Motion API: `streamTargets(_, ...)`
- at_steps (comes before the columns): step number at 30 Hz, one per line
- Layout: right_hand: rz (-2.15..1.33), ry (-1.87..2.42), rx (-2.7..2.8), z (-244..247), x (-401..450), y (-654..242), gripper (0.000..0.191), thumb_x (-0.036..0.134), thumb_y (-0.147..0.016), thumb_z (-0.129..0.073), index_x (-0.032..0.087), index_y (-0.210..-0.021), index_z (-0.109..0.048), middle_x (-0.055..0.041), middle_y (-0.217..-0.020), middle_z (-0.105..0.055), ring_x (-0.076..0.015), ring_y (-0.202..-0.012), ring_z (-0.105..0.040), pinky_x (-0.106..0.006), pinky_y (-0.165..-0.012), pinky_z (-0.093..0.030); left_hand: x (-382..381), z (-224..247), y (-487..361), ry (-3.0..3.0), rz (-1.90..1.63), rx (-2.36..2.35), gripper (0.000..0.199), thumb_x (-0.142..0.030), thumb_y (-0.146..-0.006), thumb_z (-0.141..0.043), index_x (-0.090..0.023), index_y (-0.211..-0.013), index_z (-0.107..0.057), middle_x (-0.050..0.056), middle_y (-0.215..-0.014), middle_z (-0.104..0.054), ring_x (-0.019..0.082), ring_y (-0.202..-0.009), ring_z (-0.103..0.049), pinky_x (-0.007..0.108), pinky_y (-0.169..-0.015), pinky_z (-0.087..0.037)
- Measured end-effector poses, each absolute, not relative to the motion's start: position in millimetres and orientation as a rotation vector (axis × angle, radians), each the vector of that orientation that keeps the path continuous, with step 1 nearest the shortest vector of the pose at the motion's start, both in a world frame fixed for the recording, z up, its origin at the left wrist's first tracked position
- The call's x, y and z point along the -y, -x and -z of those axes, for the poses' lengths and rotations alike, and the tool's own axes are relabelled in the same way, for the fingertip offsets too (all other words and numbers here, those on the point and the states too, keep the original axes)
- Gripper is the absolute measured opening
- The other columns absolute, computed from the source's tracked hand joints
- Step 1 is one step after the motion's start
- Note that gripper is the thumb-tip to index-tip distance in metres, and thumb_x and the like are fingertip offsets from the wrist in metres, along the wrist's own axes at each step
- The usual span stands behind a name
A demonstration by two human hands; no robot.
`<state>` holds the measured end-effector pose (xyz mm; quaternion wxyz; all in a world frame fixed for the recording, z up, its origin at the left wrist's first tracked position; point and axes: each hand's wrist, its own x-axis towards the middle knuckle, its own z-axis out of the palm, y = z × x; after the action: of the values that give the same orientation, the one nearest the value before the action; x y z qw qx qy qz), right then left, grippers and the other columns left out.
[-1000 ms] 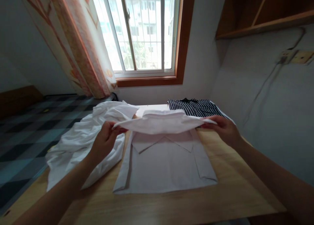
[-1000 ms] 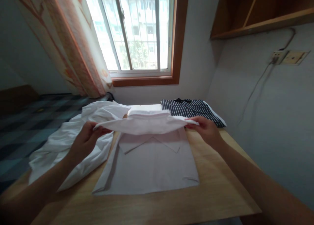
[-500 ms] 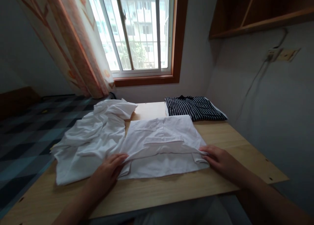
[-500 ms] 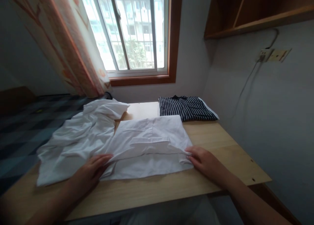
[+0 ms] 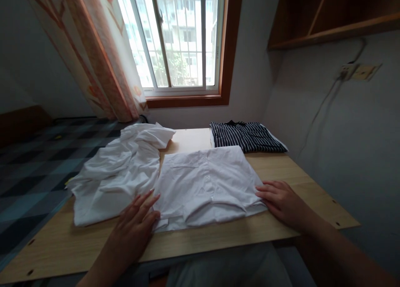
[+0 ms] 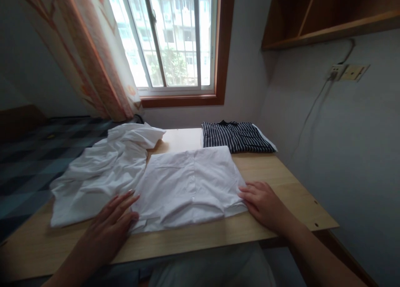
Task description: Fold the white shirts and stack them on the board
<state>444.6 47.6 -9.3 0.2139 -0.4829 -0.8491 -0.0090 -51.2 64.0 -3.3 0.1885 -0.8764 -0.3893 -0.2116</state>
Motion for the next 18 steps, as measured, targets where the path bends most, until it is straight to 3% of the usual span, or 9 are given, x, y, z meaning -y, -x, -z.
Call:
streamTargets(3, 0.102, 1.335, 2.386, -4.5, -44.3, -430.5, 0.027, 0.019, -0.087, -0.062, 0.028, -0.108, -0.075, -0.0074, -0.124, -0.071, -0.0308, -0.12, -0.061, -0.055, -0.104, -0.045, -65.2, -1.2, 51.0, 2.597, 0.59, 1.066, 0.025, -0.02, -0.092, -0.048, -0.023, -0.103, -0.071, 0.007, -0.123, -0.071, 0.023, -0.125, -0.06, 0.036, -0.105, -0.051)
streamTargets(6, 0.007, 1.183, 2.403, -7.7, -44.0, -414.2, 0.032, 0.016, -0.086, -0.061, 0.028, -0.113, -0.073, -0.0073, -0.123, -0.071, -0.0272, -0.123, -0.06, -0.05, -0.109, -0.044, -67.4, -2.1, 52.2, 2.697, 0.601, 1.121, 0.029, -0.02, -0.092, -0.046, -0.023, -0.107, -0.071, 0.007, -0.113, -0.075, 0.019, -0.107, -0.069, 0.028, -0.094, -0.057)
streamTargets(11, -0.157, 1.064, 2.399, 7.6, -45.9, -398.9, 0.035, 0.012, -0.089, -0.054, 0.024, -0.117, -0.072, -0.0096, -0.122, -0.072, -0.0218, -0.113, -0.068, -0.038, -0.1, -0.054, -65.8, 4.4, 55.7, 2.635, 0.635, 1.162, 0.03, -0.021, -0.093, -0.045, -0.024, -0.106, -0.072, 0.006, -0.107, -0.075, 0.018, -0.098, -0.071, 0.027, -0.088, -0.057)
streamTargets(18, -0.029, 1.072, 2.382, 20.9, -44.8, -397.4, 0.031, 0.012, -0.093, -0.048, 0.02, -0.114, -0.07, -0.01, -0.114, -0.075, -0.0231, -0.11, -0.07, -0.039, -0.096, -0.058, -62.5, 1.6, 49.6, 2.497, 0.674, 1.013, 0.024, -0.022, -0.096, -0.046, -0.024, -0.1, -0.07, 0.004, -0.098, -0.073, 0.019, -0.093, -0.067, 0.029, -0.086, -0.055)
